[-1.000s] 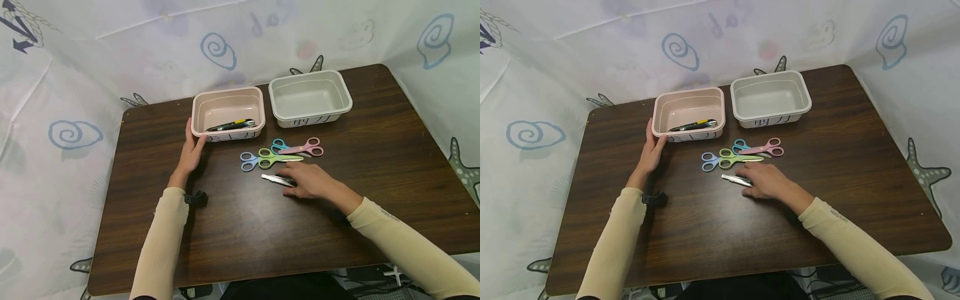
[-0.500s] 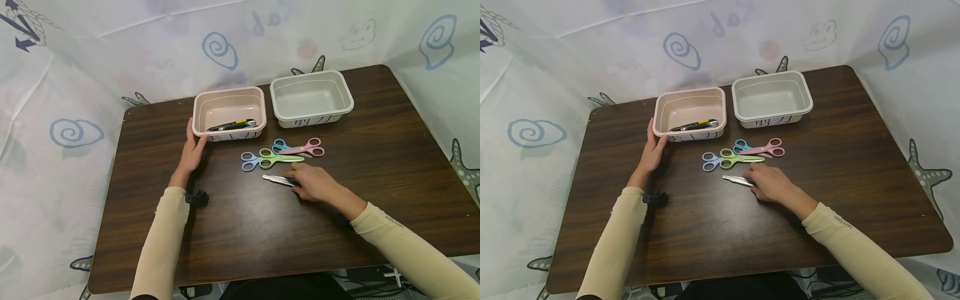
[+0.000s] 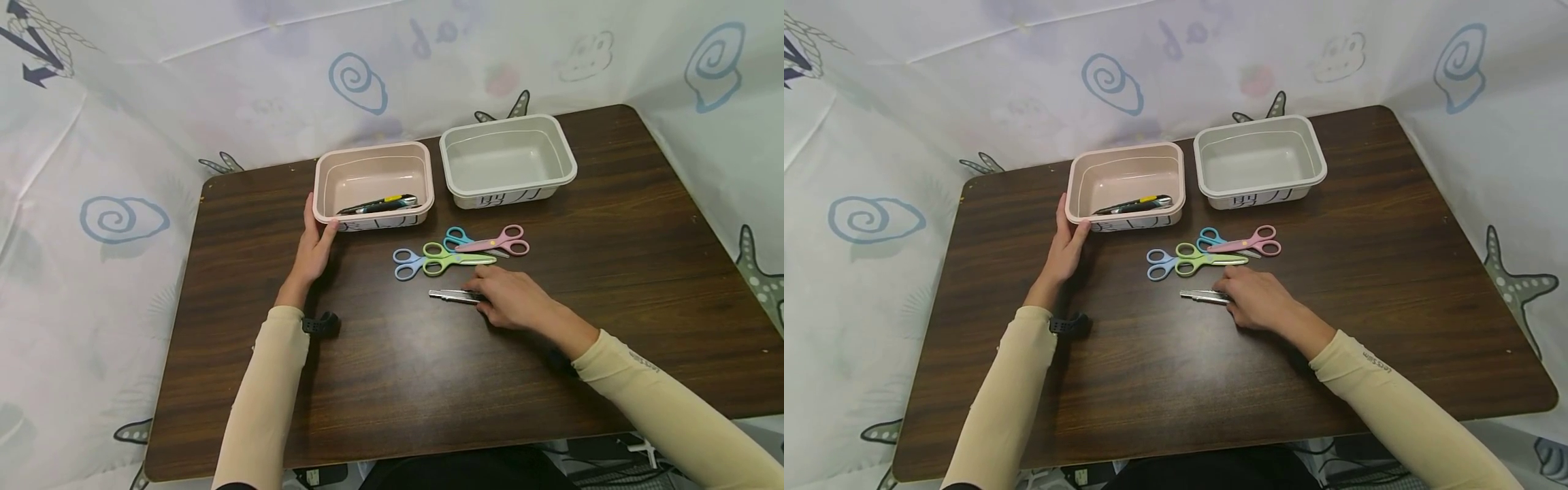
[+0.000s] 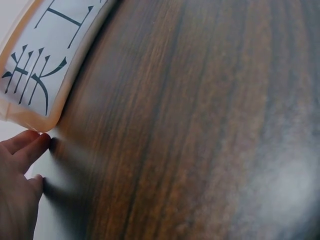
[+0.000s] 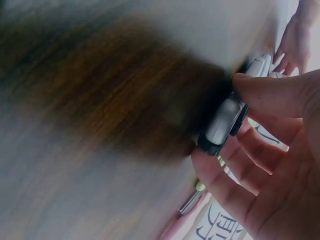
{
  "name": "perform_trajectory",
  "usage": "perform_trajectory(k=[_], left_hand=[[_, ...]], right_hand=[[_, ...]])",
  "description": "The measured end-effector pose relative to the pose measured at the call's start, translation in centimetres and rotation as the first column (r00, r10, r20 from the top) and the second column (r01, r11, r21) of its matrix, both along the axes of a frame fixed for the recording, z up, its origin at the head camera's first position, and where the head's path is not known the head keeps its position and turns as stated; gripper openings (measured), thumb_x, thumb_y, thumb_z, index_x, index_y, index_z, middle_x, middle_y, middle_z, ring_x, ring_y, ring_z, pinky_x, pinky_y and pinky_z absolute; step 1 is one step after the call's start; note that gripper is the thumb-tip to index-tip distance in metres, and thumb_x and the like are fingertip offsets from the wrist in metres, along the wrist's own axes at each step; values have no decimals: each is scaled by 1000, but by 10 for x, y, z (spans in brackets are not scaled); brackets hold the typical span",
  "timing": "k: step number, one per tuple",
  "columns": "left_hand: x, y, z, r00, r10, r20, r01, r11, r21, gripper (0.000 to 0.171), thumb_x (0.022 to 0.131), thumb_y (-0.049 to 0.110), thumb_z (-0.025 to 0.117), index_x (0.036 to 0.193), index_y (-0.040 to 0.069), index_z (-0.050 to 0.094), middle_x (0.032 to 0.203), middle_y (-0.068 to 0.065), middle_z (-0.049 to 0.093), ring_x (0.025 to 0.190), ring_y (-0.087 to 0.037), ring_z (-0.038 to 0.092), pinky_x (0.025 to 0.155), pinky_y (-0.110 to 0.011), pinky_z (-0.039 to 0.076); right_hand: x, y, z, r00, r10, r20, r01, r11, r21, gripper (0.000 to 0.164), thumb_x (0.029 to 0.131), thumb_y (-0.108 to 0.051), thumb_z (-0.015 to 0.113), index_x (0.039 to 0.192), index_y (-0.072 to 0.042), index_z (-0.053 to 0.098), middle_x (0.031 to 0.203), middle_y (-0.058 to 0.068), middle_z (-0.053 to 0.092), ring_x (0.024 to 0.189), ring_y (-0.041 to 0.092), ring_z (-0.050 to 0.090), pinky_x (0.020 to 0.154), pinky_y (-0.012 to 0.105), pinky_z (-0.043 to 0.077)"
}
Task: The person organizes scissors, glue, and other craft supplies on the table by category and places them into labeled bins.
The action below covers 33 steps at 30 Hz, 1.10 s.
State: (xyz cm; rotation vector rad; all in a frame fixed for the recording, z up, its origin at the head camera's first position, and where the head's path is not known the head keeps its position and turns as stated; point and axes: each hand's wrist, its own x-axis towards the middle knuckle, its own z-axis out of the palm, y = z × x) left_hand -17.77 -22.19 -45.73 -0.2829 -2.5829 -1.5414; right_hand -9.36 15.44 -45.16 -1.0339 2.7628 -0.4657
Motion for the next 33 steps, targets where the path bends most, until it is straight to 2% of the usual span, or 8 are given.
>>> perform_trajectory(k=[9, 15, 19, 23, 27, 30, 33], left_hand=[[0, 3, -1, 1000, -2, -11, 2, 1000, 7, 73, 102, 14, 52, 158, 8, 5, 159, -20, 22, 143, -31, 27, 114, -46, 19], [0, 3, -1, 1000, -1, -8, 1, 1000, 6, 73, 102, 14, 52, 158, 8, 5, 159, -20, 22, 143, -32, 27, 114, -47, 19], [-1, 2, -1, 1000, 3, -6, -3, 1000, 4, 73, 102, 14, 52, 158, 9, 5, 159, -19, 22, 142, -32, 28, 114, -47, 19], [-1, 1, -1, 1000, 1, 4, -1, 1000, 3, 74, 102, 15, 52, 158, 10, 4, 159, -19, 22, 143, -32, 27, 114, -47, 19], [0, 0, -1, 1000, 1, 8, -1, 1000, 1, 74, 102, 15, 52, 158, 10, 4, 159, -20, 22, 142, -34, 28, 114, -49, 19], [0, 0, -1, 1000, 0, 6, 0, 1000, -2, 75, 102, 14, 52, 158, 10, 4, 159, -21, 22, 142, -35, 27, 113, -50, 19], [0, -1, -1, 1000, 4, 7, -4, 1000, -2, 74, 102, 15, 52, 158, 10, 4, 158, -21, 23, 142, -35, 28, 114, -50, 19]], right_hand=[[1, -3, 8, 1000, -2, -14, 2, 1000, 26, 33, 81, -6, 70, 114, -13, 72, 93, 1, 57, 92, 21, 58, 60, 39, 48], [-5, -15, 19, 999, -6, -47, 6, 1000, -2, 32, 83, -7, 69, 115, -14, 71, 103, 2, 65, 100, 24, 59, 69, 43, 50], [-17, -27, 30, 994, -5, -107, -1, 999, -48, 34, 83, -8, 69, 117, -15, 71, 106, 2, 65, 102, 23, 57, 71, 43, 50], [-32, -39, 42, 987, -46, -157, 31, 995, -96, 35, 86, -10, 68, 121, -15, 70, 107, 1, 66, 100, 22, 57, 65, 41, 50], [-48, -49, 52, 978, -123, -170, 103, 987, -121, 37, 91, -12, 63, 127, -19, 67, 113, -2, 67, 102, 20, 57, 62, 43, 50], [-61, -57, 57, 972, -173, -160, 150, 978, -148, 37, 93, -14, 61, 129, -20, 65, 116, -2, 66, 101, 19, 56, 65, 43, 50], [-75, -65, 60, 967, -196, -162, 163, 967, -195, 34, 95, -13, 60, 128, -17, 66, 114, 1, 67, 99, 21, 55, 71, 41, 48]])
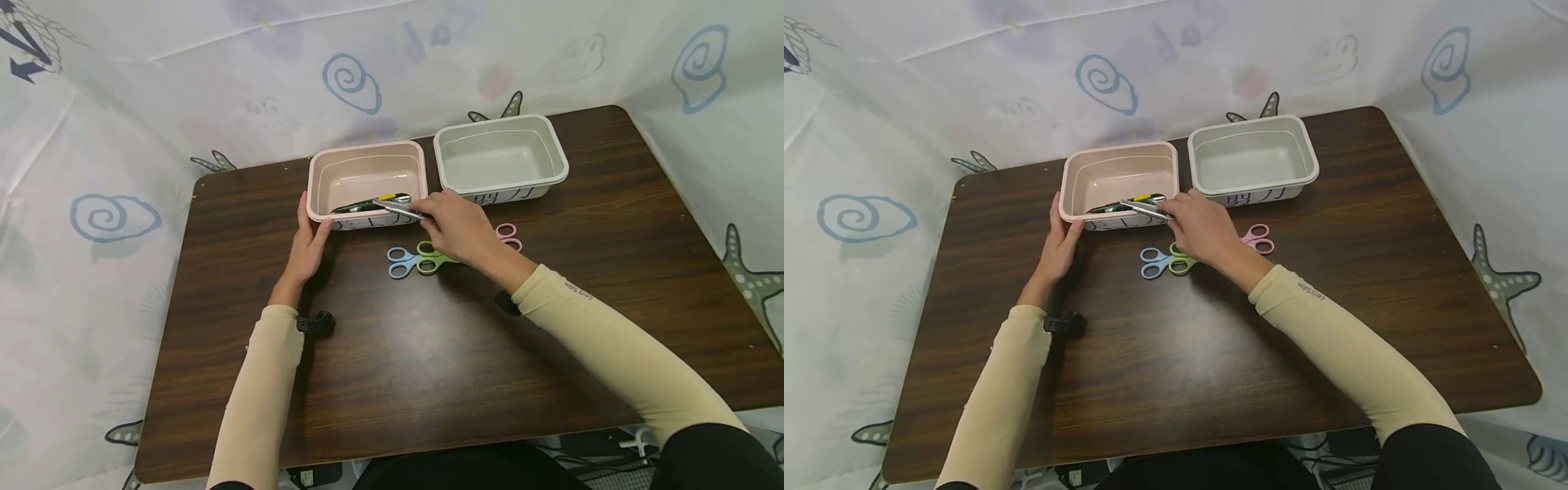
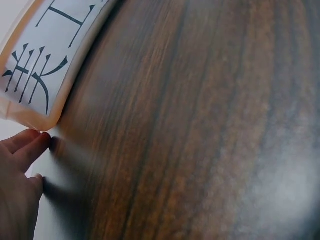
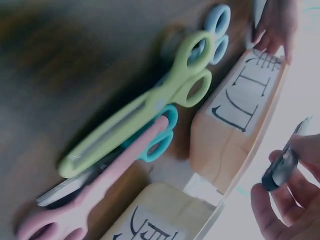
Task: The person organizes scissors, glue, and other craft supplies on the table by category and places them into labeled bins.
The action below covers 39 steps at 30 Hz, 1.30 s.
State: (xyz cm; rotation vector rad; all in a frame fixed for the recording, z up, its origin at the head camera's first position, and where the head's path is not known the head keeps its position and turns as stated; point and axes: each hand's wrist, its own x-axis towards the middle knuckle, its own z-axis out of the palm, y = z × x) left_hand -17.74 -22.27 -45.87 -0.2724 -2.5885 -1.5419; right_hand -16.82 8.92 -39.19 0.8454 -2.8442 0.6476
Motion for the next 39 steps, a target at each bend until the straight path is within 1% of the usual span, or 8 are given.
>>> perform_trajectory(k=[3, 7, 13, 19, 26, 29, 34, 39], left_hand=[[0, -2, 0, 1000, 2, 0, -2, 1000, 2, 74, 102, 16, 52, 158, 9, 4, 158, -21, 23, 142, -35, 28, 114, -48, 19], [0, -1, 1, 1000, -22, -6, 22, 1000, 14, 75, 102, 15, 52, 158, 7, 3, 158, -22, 23, 141, -37, 29, 113, -47, 21], [-1, 1, 0, 999, -43, -22, 44, 998, 42, 74, 102, 11, 50, 157, 5, 1, 156, -27, 24, 139, -41, 33, 110, -49, 28], [-2, 1, -1, 999, -43, -30, 45, 998, 47, 73, 103, 12, 49, 157, 5, 1, 156, -26, 24, 138, -41, 33, 110, -49, 28], [0, 2, 0, 999, -34, -37, 35, 999, 31, 72, 103, 12, 49, 157, 4, 2, 156, -26, 25, 139, -41, 33, 110, -48, 27], [1, 2, 0, 999, -30, -36, 31, 999, 26, 72, 103, 12, 50, 157, 4, 3, 156, -25, 25, 139, -40, 33, 110, -48, 28], [1, 2, -1, 999, -30, -31, 31, 999, 37, 72, 102, 11, 50, 157, 4, 3, 156, -25, 25, 138, -41, 34, 110, -47, 27], [1, 2, -1, 999, -28, -33, 29, 999, 33, 72, 103, 13, 49, 157, 5, 3, 155, -26, 26, 139, -40, 34, 111, -47, 27]], right_hand=[[-14, -10, -1, 999, 16, -37, -18, 999, -32, 31, 95, -9, 58, 124, -13, 68, 112, 4, 67, 97, 25, 55, 78, 40, 46], [-29, -22, -2, 997, 42, -64, -43, 999, -22, 28, 95, -6, 56, 119, -11, 70, 112, 5, 69, 98, 27, 55, 83, 40, 45], [-41, -35, -3, 998, 67, -1, -67, 998, 0, 27, 98, -7, 53, 118, -11, 71, 115, 5, 68, 104, 29, 56, 90, 40, 43], [-50, -45, -8, 993, 89, 78, -89, 996, -5, 29, 99, -6, 51, 121, -9, 70, 118, 5, 68, 108, 27, 56, 95, 37, 40], [-54, -60, -10, 989, 107, 102, -113, 992, 62, 35, 91, 2, 52, 119, -9, 71, 114, 7, 68, 112, 28, 55, 101, 35, 36], [-55, -61, -10, 987, 116, 109, -122, 991, 59, 37, 88, 5, 52, 116, -8, 71, 113, 7, 68, 114, 27, 54, 104, 34, 34], [-52, -54, -11, 989, 102, 109, -99, 994, -36, 37, 89, 5, 48, 116, -7, 71, 116, 4, 67, 115, 24, 53, 100, 33, 39], [-46, -43, -13, 992, 116, 46, -107, 982, -158, 32, 95, 1, 46, 112, -7, 72, 115, 5, 67, 114, 23, 54, 99, 32, 39]])
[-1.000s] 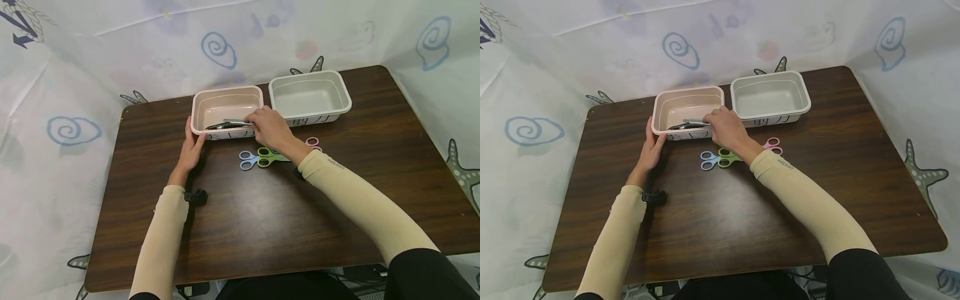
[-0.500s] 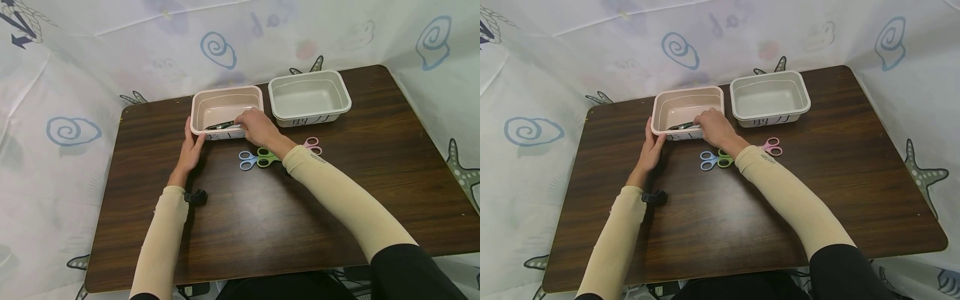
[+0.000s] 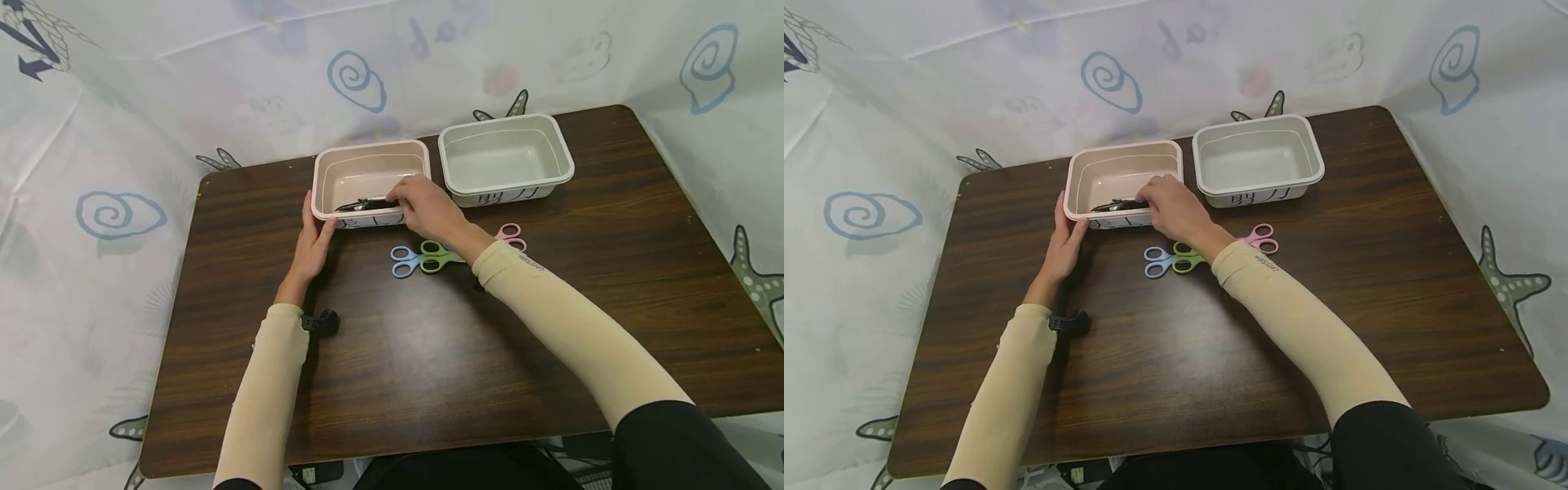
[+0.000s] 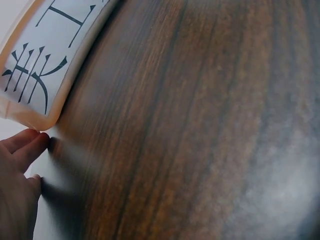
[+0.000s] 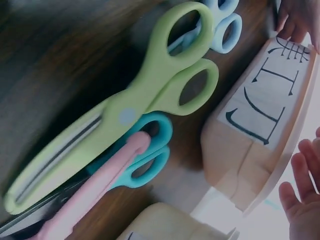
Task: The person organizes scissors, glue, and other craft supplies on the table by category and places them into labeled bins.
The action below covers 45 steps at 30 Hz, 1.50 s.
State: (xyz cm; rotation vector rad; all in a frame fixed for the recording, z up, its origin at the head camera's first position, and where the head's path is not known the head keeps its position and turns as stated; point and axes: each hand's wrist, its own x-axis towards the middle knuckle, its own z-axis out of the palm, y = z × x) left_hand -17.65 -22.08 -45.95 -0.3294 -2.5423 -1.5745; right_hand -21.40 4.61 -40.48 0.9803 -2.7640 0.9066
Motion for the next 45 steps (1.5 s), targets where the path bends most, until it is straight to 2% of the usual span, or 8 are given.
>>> perform_trajectory(k=[8, 16, 23, 28, 31, 36, 40, 45], left_hand=[[-1, -1, -1, 1000, 0, 1, 0, 1000, -6, 72, 103, 13, 51, 157, 5, 4, 156, -25, 26, 139, -40, 33, 110, -48, 27], [-2, -1, -2, 1000, 5, 0, -5, 1000, -6, 72, 103, 14, 50, 157, 6, 4, 157, -23, 25, 140, -37, 32, 112, -45, 26], [-1, -1, -1, 1000, 22, -5, -22, 1000, -15, 72, 102, 13, 51, 157, 5, 6, 157, -23, 25, 140, -38, 32, 112, -46, 25], [1, 0, 1, 1000, 22, 5, -22, 999, -24, 72, 102, 13, 51, 157, 5, 5, 157, -23, 25, 141, -37, 31, 112, -45, 25], [2, 1, 2, 1000, 30, 10, -29, 999, -33, 71, 103, 13, 49, 157, 5, 4, 158, -22, 24, 142, -35, 29, 113, -45, 23], [2, 2, 2, 999, 44, 16, -43, 998, -42, 70, 104, 14, 48, 157, 6, 4, 158, -21, 23, 143, -32, 28, 114, -43, 22], [2, 1, 0, 999, 39, 14, -38, 999, -35, 71, 104, 14, 48, 158, 7, 3, 159, -20, 21, 143, -30, 28, 114, -41, 22], [1, 2, 0, 999, 35, -7, -35, 999, -18, 72, 103, 13, 49, 158, 9, 3, 160, -19, 18, 143, -31, 27, 113, -40, 22]], right_hand=[[11, 26, 0, 996, -3, -84, -9, 989, -146, 28, 93, 1, 54, 114, -7, 71, 113, 7, 62, 103, 23, 54, 89, 36, 41], [25, 70, 2, 995, -51, -82, 30, 972, -231, 25, 95, -1, 57, 116, -7, 70, 111, 6, 62, 90, 21, 53, 78, 35, 41], [37, 112, -12, 998, -49, -33, 43, 985, -165, 19, 93, -3, 61, 108, -6, 73, 104, 5, 66, 83, 20, 56, 75, 36, 42], [44, 136, -28, 992, -57, 112, 62, 997, -47, 21, 92, -6, 64, 111, -4, 72, 109, 8, 64, 91, 23, 57, 79, 41, 44], [47, 147, -38, 983, -77, 166, 71, 997, 39, 25, 91, -7, 66, 115, -4, 71, 116, 11, 62, 102, 28, 55, 87, 46, 43], [49, 159, -50, 984, -80, 156, 60, 990, 125, 36, 87, -10, 71, 122, -3, 67, 126, 19, 57, 118, 37, 48, 99, 53, 36], [51, 162, -55, 986, -71, 148, 47, 986, 160, 44, 84, -13, 75, 126, -4, 65, 131, 22, 53, 122, 40, 44, 100, 54, 34], [52, 164, -58, 988, -64, 143, 40, 985, 167, 43, 85, -12, 74, 126, -3, 65, 134, 23, 51, 126, 41, 41, 101, 55, 34]])
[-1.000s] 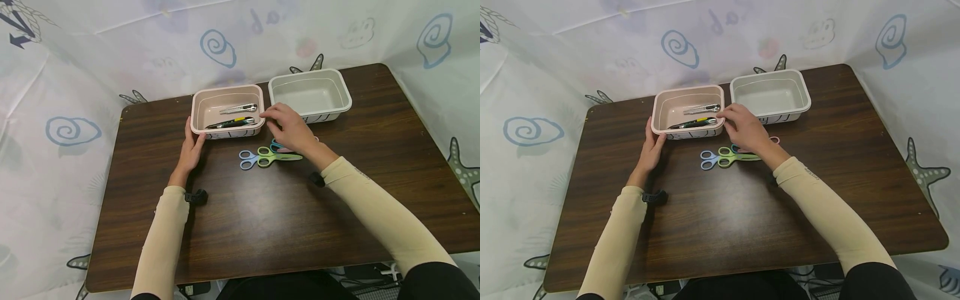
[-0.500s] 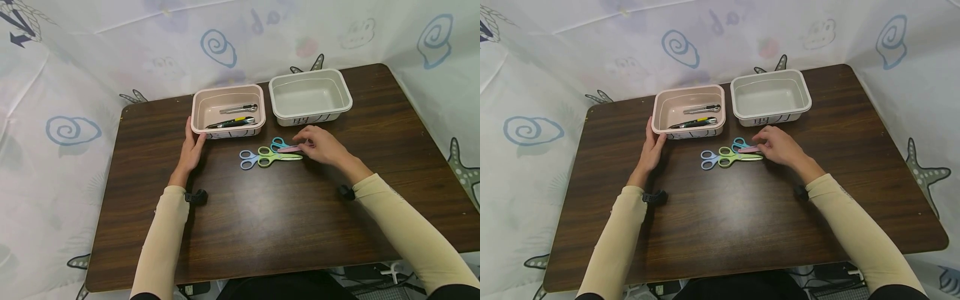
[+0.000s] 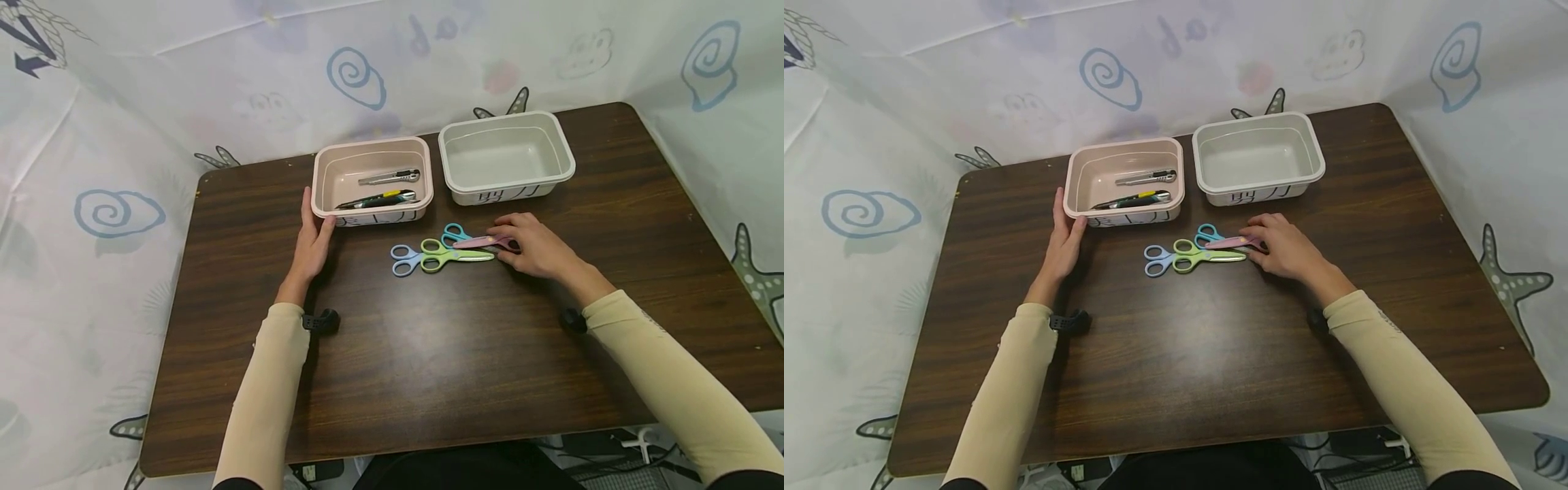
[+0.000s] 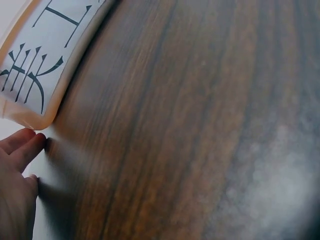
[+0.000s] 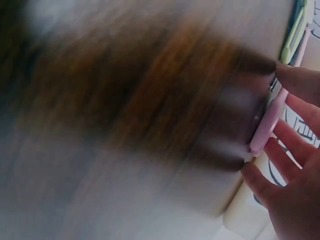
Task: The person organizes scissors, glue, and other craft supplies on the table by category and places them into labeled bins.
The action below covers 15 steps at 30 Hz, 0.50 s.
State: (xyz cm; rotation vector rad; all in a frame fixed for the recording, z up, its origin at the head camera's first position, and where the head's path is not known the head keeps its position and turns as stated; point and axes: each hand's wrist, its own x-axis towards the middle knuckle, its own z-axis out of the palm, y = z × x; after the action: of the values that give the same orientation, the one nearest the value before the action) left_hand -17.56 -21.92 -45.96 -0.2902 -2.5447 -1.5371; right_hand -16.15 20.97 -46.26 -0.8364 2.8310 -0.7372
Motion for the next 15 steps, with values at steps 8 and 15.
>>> perform_trajectory(k=[8, 15], left_hand=[[0, 0, 0, 1000, 0, -17, 0, 1000, 1, 73, 103, 13, 50, 158, 11, 2, 161, -17, 17, 144, -32, 26, 114, -41, 22], [2, 3, 1, 999, 17, -34, -17, 1000, -15, 68, 103, 11, 49, 158, 9, 8, 159, -20, 22, 141, -35, 30, 112, -44, 24]], right_hand=[[-3, 2, -1, 999, 28, 17, -28, 999, 28, 42, 86, -11, 72, 126, -1, 65, 131, 21, 53, 123, 38, 44, 101, 54, 36], [1, 0, 0, 1000, 14, 7, -15, 997, 81, 39, 86, -17, 75, 121, -1, 68, 123, 19, 56, 113, 35, 49, 94, 51, 42]])
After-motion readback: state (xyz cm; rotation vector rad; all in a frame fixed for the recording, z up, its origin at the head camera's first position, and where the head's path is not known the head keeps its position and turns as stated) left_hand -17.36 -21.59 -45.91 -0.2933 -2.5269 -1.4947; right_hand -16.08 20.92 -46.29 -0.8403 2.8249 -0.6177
